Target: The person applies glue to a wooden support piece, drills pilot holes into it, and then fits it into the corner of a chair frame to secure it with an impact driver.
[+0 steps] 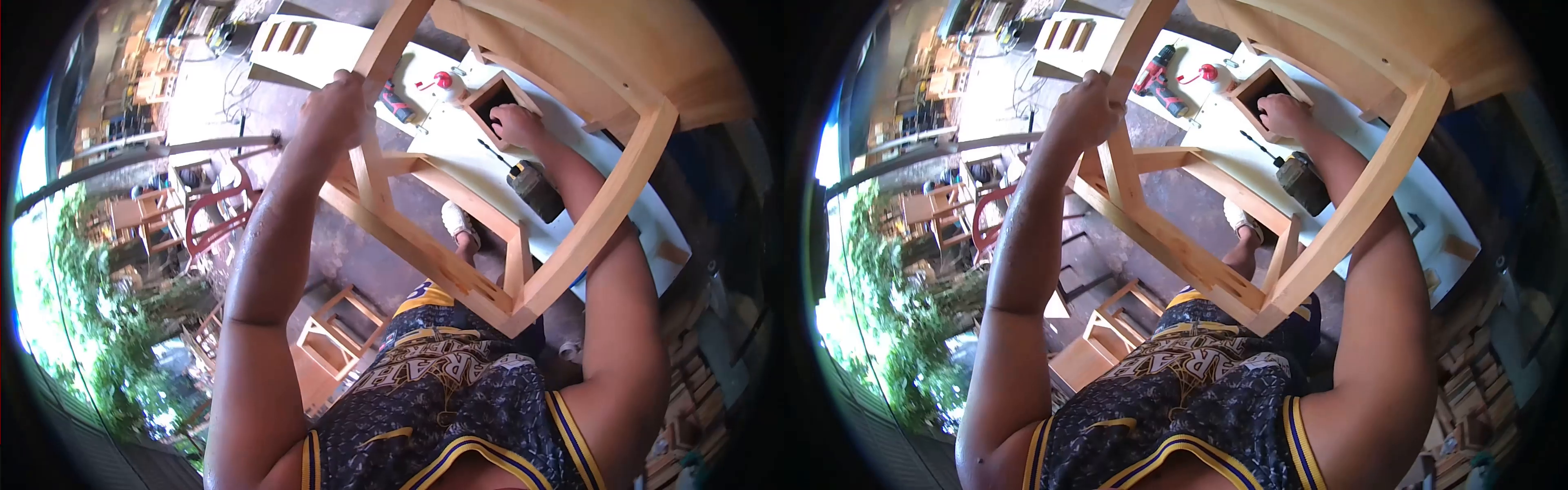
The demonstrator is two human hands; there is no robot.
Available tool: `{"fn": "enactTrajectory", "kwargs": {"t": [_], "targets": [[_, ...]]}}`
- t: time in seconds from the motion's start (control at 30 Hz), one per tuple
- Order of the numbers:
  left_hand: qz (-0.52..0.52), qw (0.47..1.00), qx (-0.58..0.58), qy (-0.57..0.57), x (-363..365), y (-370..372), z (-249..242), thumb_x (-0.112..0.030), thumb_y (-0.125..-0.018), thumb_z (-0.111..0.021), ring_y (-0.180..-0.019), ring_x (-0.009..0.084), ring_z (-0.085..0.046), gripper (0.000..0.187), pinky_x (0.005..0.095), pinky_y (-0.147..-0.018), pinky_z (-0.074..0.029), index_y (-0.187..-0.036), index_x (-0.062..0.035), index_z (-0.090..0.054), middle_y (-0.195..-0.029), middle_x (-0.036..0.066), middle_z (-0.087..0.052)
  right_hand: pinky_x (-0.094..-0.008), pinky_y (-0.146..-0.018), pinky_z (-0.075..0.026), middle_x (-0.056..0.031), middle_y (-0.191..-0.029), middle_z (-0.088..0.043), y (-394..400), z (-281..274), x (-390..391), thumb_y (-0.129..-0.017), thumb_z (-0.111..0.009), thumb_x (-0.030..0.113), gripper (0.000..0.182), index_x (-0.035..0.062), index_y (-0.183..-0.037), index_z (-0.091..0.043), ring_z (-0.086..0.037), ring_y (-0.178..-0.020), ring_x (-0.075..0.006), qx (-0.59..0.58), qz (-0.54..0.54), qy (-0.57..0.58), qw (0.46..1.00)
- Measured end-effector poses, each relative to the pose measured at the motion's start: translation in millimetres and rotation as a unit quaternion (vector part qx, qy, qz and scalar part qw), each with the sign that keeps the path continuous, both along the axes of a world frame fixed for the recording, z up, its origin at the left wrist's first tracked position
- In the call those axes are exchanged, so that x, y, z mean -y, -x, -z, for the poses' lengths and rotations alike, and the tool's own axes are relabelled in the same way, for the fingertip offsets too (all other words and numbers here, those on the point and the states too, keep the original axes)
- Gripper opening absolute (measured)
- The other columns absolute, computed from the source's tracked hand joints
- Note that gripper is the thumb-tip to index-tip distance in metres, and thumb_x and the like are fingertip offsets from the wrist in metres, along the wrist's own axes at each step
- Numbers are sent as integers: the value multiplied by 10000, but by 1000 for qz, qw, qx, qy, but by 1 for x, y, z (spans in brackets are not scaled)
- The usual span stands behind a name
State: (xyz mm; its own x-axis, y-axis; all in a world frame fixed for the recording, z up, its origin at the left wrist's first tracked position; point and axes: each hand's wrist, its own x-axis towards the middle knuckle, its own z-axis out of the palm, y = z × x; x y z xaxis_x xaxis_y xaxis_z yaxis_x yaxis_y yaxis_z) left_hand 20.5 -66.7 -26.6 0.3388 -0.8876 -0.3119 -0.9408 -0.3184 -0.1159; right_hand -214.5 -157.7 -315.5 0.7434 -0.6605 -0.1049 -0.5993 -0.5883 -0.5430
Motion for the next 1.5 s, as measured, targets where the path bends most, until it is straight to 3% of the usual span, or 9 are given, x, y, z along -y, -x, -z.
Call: {"fn": "enactTrajectory", "kwargs": {"t": [0.4, 0.73, 0.83, 0.93, 1.03, 1.1, 1.27, 1.33, 1.5], "targets": [[211, 966, -145, -46, 4, -42, -5, -229, -908, -521, -919, 433, -644, 341, 484, -801, -507, -1070, 62, -451, -969, 270, -650, -417, -836, -494, -134, -957, -638, 21, -4, 7, -822, -632, 185, 208, 52, -981, -635, -621, -934, -316, 57, -2, -39, 998], [106, 979, -166, -44, 1, -35, -11, -234, -917, -489, -913, 455, -634, 341, 502, -798, -503, -1087, 49, -408, -954, 282, -643, -416, -832, -494, -161, -958, -647, 18, 2, 0, -817, -632, 103, 160, 23, -951, -661, -615, -935, -344, 8, 12, -44, 999], [218, 963, -143, -72, 1, -32, -22, -248, -897, -508, -905, 441, -646, 352, 512, -799, -497, -1087, 37, -425, -930, 281, -649, -454, -787, -491, -157, -913, -624, 16, 15, 0, -852, -584, 130, 144, 41, -951, -638, -610, -864, -360, 59, -13, -21, 998], [86, 979, -176, -46, 1, -31, -11, -250, -892, -535, -895, 438, -649, 346, 507, -792, -498, -1073, 29, -441, -927, 282, -652, -447, -783, -496, -168, -944, -631, 15, 21, 4, -857, -577, 120, 142, 31, -951, -636, -615, -892, -360, 72, 16, 2, 997], [86, 983, -156, -49, 1, -26, -14, -254, -888, -564, -895, 432, -651, 352, 492, -799, -504, -1066, 30, -457, -935, 277, -658, -407, -871, -492, -166, -1044, -651, 5, 25, 16, -843, -586, 94, 204, 13, -1016, -658, -606, -1010, -346, 1, 60, -15, 998], [59, 989, -130, -47, 1, -21, -13, -255, -878, -588, -907, 425, -652, 361, 487, -808, -504, -1067, 30, -471, -939, 272, -660, -443, -886, -514, -173, -1118, -662, -12, 28, 25, -884, -515, 67, 206, 32, -1012, -673, -630, -1058, -348, -203, 81, -65, 974], [5, 999, -45, -26, 7, -11, -1, -260, -846, -650, -928, 415, -654, 381, 480, -830, -506, -1064, 23, -515, -948, 259, -666, -434, -850, -560, -157, -1128, -680, -42, -21, 19, -929, -475, 99, 274, 31, -1071, -699, -666, -1042, -306, -248, 119, -59, 960], [-1, 1000, -13, -2, 4, -3, -1, -264, -825, -682, -934, 416, -654, 393, 478, -836, -506, -1057, 15, -532, -956, 251, -670, -575, -878, -514, -211, -1210, -628, -47, 9, 29, -925, -469, 82, 297, 10, -1130, -672, -617, -1125, -356, -265, 57, -127, 954], [-11, 997, -63, -30, 7, -13, -10, -208, -842, -624, -933, 402, -664, 371, 458, -819, -506, -1111, 12, -491, -942, 251, -669, -444, -828, -564, -159, -1064, -695, -32, -44, 17, -928, -483, 109, 261, 23, -1037, -703, -680, -1009, -295, -252, 22, -65, 965]]}}
